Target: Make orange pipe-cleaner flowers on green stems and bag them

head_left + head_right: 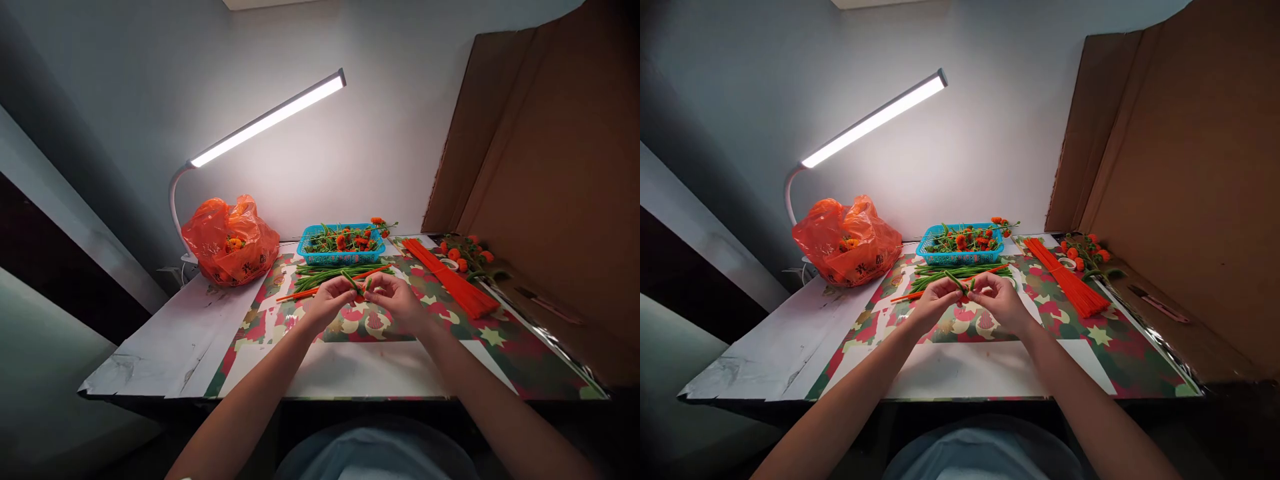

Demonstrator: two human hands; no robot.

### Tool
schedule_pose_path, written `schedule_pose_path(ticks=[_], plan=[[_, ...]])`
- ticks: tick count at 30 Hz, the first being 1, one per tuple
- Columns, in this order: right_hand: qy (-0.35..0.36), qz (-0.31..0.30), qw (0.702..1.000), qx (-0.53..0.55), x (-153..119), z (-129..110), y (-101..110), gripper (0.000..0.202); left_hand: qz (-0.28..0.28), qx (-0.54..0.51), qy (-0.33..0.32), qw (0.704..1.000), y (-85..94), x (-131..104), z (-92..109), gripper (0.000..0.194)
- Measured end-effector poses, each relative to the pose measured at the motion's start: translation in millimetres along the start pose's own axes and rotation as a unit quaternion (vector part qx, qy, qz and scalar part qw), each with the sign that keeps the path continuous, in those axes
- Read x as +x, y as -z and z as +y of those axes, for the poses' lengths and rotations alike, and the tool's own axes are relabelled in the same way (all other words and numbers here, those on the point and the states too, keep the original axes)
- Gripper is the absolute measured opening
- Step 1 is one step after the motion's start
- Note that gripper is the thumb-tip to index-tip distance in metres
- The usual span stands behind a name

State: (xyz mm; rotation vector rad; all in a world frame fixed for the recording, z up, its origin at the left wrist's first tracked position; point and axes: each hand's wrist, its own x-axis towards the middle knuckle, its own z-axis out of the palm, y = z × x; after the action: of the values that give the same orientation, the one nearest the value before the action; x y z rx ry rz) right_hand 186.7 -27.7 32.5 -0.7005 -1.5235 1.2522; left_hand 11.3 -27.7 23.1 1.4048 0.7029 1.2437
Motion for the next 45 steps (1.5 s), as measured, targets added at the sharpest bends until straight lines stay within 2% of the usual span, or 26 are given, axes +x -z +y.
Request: schedule_pose_path(ticks=[3, 6, 13, 16, 20, 22, 26, 30, 35, 39, 41, 45], plan=[[0.021, -0.046, 0.998, -0.049, 3.8, -7.7, 10.3, 0.021, -0.014, -0.008, 0.006, 1.0, -2.2, 0.1, 7.5, 0.023], [0.043, -0.066, 0.992, -0.096, 11.3, -15.2, 17.3, 0.017, -0.026, -0.02, 0.017, 0.999, -3.0, 2.3, 16.5, 0.024], [0.096, -0.073, 0.976, -0.18, 43.9, -43.0, 23.2, 0.012, -0.049, -0.039, 0.034, 0.998, 5.2, 29.8, 41.2, 0.022], [0.134, -0.047, 0.963, -0.229, 58.7, -51.2, 23.7, 0.009, -0.049, -0.025, 0.03, 0.998, 8.6, 49.3, 48.7, 0.02], [0.162, 0.032, 0.942, -0.294, 70.4, -45.1, 17.2, 0.01, 0.002, 0.063, -0.009, 0.998, 12.2, 71.2, 43.6, 0.016], [0.149, 0.057, 0.943, -0.291, 72.9, -36.2, 10.4, 0.011, 0.048, 0.123, -0.038, 0.99, 14.1, 78.0, 35.6, 0.013], [0.115, 0.098, 0.96, -0.238, 77.2, -21.7, -2.4, 0.011, 0.065, 0.156, -0.048, 0.985, 18.6, 84.3, 21.4, 0.013], [0.129, 0.094, 0.956, -0.247, 87.4, -21.1, -2.5, 0.011, 0.081, 0.122, -0.034, 0.989, 24.7, 85.7, 19.5, 0.014], [0.152, 0.018, 0.953, -0.261, 98.7, -21.6, 10.3, 0.008, 0.032, 0.078, -0.005, 0.996, 31.9, 84.2, 18.3, 0.013], [0.184, 0.023, 0.955, -0.233, 95.3, -17.8, 20.6, 0.01, 0.003, -0.007, 0.033, 0.999, 26.6, 85.3, 12.8, 0.013], [0.237, 0.028, 0.94, -0.243, 91.4, -17.4, 26.2, 0.012, 0.01, -0.015, 0.02, 1.0, 18.8, 86.3, 13.9, 0.012], [0.333, 0.046, 0.896, -0.29, 87.4, -20.1, 36.2, 0.021, 0.061, 0.06, -0.048, 0.995, 3.5, 87.4, 27.9, 0.009]])
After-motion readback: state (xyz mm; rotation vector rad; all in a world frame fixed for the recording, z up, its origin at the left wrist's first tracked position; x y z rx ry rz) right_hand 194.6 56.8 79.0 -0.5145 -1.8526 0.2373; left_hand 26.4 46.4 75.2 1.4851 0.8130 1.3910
